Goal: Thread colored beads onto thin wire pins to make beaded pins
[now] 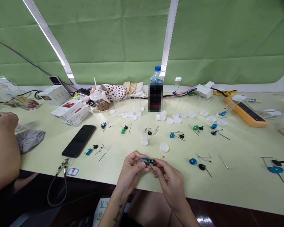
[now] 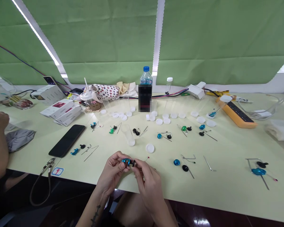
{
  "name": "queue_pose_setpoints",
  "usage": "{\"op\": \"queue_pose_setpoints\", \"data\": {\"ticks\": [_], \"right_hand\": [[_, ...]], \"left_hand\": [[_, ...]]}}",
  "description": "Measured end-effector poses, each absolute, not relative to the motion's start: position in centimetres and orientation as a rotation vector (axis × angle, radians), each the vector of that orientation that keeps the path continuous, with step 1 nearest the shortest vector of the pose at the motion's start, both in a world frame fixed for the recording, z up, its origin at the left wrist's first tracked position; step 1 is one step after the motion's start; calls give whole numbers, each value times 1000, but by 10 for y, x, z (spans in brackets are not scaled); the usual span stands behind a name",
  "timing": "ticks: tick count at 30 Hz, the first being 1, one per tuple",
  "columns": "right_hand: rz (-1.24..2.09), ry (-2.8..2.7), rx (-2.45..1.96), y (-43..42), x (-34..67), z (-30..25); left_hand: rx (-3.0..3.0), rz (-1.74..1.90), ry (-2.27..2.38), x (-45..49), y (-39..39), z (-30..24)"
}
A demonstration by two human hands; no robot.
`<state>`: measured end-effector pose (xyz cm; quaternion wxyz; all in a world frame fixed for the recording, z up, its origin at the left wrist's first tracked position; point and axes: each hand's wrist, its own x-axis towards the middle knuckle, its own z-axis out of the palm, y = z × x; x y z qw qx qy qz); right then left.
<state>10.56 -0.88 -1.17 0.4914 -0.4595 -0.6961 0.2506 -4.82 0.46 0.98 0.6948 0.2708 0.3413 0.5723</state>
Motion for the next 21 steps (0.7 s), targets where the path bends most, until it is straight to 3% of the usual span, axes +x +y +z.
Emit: {"op": "queue_pose_setpoints", "data": {"ticks": [21], "right_hand": [[682,-1717,-1035,-9,108,-7]], "left_hand": [[587,1280,770,-47,5,13]]}}
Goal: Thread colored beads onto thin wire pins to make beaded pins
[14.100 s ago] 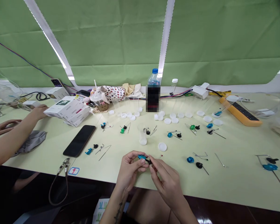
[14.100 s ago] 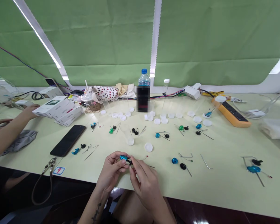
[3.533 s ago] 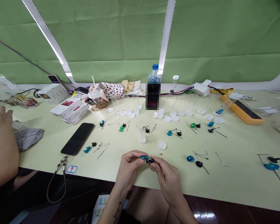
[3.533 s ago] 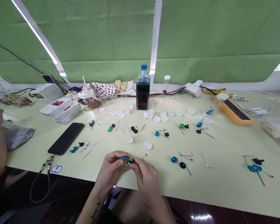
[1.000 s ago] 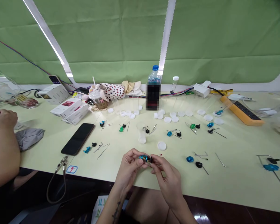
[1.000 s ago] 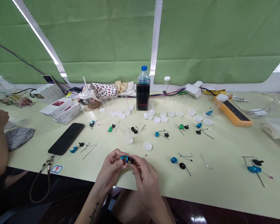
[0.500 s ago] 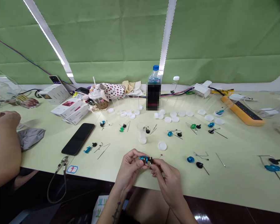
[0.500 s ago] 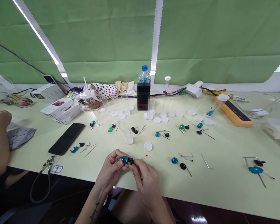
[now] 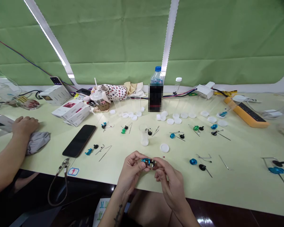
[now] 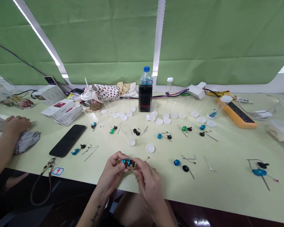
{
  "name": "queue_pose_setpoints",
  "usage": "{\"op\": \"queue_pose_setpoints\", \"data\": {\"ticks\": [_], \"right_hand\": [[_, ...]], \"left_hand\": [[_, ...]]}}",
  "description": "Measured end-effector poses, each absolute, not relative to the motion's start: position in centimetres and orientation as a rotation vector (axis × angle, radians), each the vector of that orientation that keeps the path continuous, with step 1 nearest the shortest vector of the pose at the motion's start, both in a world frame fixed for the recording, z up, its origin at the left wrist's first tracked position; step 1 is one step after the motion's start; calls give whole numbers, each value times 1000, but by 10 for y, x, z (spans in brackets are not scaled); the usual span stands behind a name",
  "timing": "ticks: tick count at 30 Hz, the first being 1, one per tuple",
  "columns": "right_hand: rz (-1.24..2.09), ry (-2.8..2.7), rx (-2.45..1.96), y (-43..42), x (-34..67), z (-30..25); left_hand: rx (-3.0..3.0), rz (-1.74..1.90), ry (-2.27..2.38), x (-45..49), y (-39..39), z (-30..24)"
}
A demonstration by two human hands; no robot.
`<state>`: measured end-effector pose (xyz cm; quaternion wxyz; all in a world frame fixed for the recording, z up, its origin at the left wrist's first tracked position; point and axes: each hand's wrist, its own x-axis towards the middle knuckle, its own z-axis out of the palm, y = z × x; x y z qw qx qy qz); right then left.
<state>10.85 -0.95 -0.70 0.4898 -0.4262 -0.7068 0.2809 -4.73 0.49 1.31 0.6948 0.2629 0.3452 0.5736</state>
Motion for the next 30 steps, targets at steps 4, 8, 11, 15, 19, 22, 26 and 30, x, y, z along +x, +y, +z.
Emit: {"op": "queue_pose_setpoints", "data": {"ticks": [4,8,11,15,19,22,26,30], "right_hand": [[717,-1716,-1070,-9,108,-8],[724,-1716,-1085,-10,108,-9],[736,-1715,-1091,-10,108,-10],[751,-1730,-1084,-10,108,-10],[752,-1747,-1067,-9,107,-7],[751,-1755,-1038,-10,107,-4],[748,-1754,-1006,-12,108,-2],[738,-1751,-982,-13,108,-2]], "left_hand": [[578,1285,790,-47,4,15],[580,1297,787,-46,4,15],[583,1297,788,-46,5,14],[590,1302,799,-46,5,13],[578,1318,813,-46,5,12],[566,1328,821,-47,5,11],[574,1326,843,-46,6,11],[583,1320,853,-46,6,11]]}}
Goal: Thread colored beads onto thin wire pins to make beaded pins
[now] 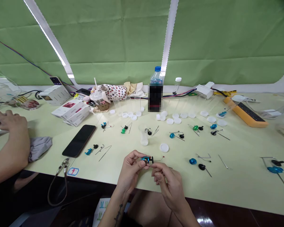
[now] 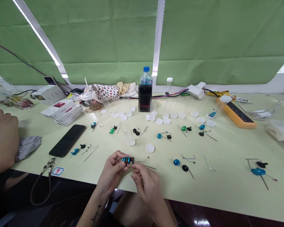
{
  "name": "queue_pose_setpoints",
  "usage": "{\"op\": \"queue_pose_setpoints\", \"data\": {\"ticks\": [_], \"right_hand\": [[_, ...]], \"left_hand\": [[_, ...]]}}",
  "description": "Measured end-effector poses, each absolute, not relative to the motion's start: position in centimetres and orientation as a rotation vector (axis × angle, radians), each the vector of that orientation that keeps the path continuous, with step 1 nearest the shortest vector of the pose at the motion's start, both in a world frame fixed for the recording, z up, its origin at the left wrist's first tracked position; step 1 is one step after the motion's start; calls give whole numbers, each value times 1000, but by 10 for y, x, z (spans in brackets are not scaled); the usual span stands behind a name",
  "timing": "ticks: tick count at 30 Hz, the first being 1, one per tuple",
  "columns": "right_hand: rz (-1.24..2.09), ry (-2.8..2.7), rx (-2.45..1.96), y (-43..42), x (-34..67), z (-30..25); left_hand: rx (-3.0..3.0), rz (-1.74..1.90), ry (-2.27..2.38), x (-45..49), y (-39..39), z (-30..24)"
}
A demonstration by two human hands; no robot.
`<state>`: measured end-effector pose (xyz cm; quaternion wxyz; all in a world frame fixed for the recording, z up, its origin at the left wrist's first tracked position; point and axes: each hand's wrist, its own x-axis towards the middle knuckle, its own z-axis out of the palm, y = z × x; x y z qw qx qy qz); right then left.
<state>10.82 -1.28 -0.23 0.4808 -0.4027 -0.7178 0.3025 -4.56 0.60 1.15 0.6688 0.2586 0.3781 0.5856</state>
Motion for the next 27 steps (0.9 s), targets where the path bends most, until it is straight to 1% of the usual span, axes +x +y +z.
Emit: {"op": "queue_pose_setpoints", "data": {"ticks": [9,27], "right_hand": [[679,-1778,-943,-12,110,-3],[793,-1739,-1031,-11,110,-9]], "left_hand": [[612,1294,843,-46,6,11],[594,1307,794,-47,6,8]]}}
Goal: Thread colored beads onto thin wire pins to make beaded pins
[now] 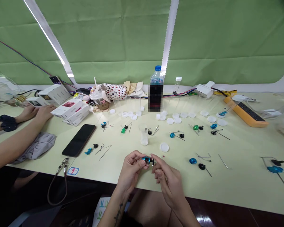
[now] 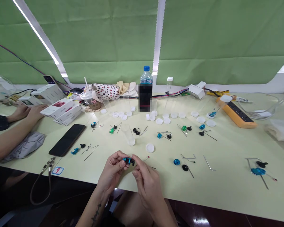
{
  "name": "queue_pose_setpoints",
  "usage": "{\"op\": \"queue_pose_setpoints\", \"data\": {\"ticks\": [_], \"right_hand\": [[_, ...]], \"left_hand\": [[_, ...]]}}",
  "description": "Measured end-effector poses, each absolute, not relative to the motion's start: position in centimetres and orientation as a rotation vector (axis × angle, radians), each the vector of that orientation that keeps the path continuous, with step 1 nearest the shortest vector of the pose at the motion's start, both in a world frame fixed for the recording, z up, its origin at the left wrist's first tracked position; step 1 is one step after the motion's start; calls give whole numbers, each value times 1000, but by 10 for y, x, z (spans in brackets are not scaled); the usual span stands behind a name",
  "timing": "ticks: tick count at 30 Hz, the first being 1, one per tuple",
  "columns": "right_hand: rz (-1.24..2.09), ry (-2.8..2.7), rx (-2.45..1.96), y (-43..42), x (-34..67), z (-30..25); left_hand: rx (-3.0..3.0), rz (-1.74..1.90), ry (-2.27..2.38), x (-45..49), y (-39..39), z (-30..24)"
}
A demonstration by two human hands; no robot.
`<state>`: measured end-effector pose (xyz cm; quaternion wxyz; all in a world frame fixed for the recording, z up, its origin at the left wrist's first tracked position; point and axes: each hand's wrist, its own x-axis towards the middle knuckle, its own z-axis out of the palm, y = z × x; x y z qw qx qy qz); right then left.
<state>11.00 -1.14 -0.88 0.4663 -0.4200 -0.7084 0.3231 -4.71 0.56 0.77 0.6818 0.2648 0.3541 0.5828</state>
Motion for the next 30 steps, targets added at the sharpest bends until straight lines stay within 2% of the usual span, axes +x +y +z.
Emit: {"op": "queue_pose_setpoints", "data": {"ticks": [17,30], "right_hand": [[774,-1746,-1079,-9,109,-11],[771,-1754,-955,-11,108,-4]], "left_hand": [[587,1362,840,-46,7,7],[624,1357,890,-46,6,7]]}}
